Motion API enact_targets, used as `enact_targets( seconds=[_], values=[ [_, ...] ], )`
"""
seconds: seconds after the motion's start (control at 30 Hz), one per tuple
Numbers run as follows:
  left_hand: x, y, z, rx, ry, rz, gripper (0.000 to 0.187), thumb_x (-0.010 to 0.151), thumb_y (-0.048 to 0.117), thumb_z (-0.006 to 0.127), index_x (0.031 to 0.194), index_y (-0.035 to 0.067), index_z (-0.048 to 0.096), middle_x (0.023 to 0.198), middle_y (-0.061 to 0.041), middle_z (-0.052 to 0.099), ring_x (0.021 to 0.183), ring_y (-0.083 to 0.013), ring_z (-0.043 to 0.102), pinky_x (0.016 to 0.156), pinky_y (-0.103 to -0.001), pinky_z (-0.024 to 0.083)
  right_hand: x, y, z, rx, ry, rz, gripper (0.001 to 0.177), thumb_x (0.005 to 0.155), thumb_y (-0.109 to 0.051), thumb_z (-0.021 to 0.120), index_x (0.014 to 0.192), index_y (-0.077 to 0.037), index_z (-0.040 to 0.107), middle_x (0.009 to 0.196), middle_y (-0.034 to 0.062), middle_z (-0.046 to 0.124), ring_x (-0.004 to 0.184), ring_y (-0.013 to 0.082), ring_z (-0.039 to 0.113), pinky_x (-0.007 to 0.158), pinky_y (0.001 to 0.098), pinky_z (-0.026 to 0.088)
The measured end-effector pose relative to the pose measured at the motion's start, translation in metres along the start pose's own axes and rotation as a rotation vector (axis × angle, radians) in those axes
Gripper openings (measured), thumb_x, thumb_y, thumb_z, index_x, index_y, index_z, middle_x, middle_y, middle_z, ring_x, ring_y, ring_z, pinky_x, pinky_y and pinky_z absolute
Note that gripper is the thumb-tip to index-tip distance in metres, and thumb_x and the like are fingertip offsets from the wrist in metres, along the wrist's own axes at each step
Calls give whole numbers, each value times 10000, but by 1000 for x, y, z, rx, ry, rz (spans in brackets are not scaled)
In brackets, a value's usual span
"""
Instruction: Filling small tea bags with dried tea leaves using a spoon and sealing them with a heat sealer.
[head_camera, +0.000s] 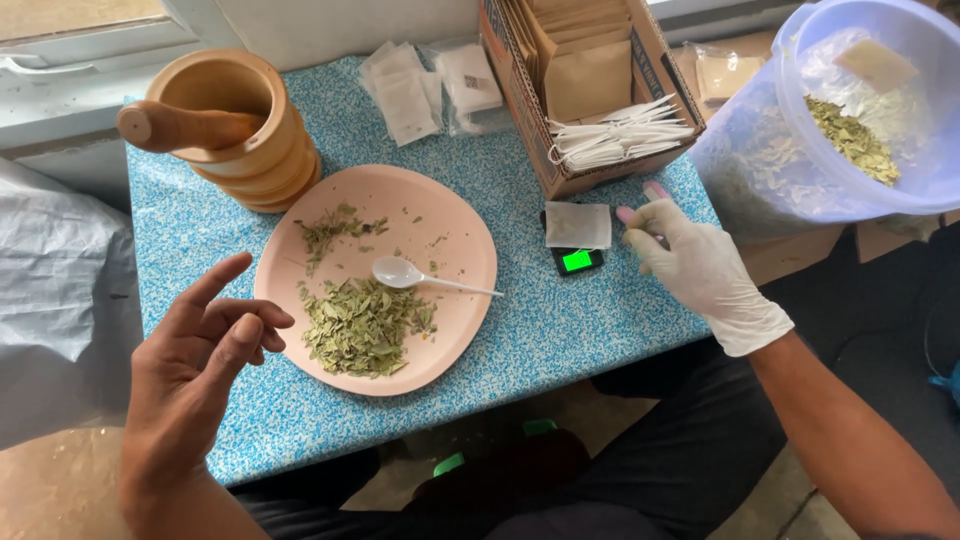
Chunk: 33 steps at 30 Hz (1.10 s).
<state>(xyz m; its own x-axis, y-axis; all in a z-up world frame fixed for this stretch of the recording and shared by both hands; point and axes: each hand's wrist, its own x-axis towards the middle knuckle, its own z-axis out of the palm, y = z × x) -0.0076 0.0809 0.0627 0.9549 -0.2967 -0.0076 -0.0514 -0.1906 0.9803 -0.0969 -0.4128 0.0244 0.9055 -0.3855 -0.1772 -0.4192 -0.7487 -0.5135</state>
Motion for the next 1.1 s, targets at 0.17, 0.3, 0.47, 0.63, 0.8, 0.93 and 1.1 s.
enact_targets(
  seconds=[0.17,0.3,0.47,0.63,0.8,0.93,1.1],
  values=[
    [0,-3,-2,-11,17,-5,648,1076,197,621,1682,-16,533,1047,-189,777,855,-209,667,781,-325,522,3,-11,8,24,-13,18,185,1087,-326,642,1183,-177,694,1305,-51,845,708,146,786,869,370,566],
    [-1,-2,-2,17,30,-7,644,1079,193,615,1681,-21,535,1052,-185,781,843,-215,671,779,-326,520,-2,-32,4,112,-53,143,194,1087,-315,643,1224,-186,691,995,-5,820,733,153,781,835,342,563],
    [-1,3,-2,16,32,-40,639,1062,199,636,1667,8,558,1046,-179,796,853,-208,685,771,-325,531,2,-41,6,170,-43,191,206,1056,-315,698,1207,-177,670,1082,9,789,742,173,751,792,348,540],
    [2,1,2,-15,-10,-42,621,1055,192,655,1651,41,571,1045,-143,814,848,-192,706,779,-314,559,19,-8,26,269,11,62,214,1036,-169,740,1206,-104,629,1011,61,732,702,181,709,688,326,557],
    [3,-13,21,25,59,8,497,1067,203,708,1548,96,645,1047,-92,834,979,-141,776,888,-310,648,4,-51,2,326,-6,-235,302,1040,-71,778,1282,-97,598,1131,51,706,1024,146,664,970,284,512],
    [8,-21,59,256,6,549,512,1058,111,843,1530,141,647,1401,-109,754,1242,-231,762,1049,-366,618,-40,-163,-42,169,-116,-137,529,993,-18,732,1473,-155,558,1038,87,771,959,206,682,998,353,523],
    [0,-24,86,457,-143,604,1053,1014,598,831,1794,186,257,1771,-205,532,1584,-397,604,1288,-571,510,-49,-224,-23,-16,-394,-257,961,938,-95,725,1783,-382,367,1030,-21,913,804,190,755,877,338,578]
  ],
)
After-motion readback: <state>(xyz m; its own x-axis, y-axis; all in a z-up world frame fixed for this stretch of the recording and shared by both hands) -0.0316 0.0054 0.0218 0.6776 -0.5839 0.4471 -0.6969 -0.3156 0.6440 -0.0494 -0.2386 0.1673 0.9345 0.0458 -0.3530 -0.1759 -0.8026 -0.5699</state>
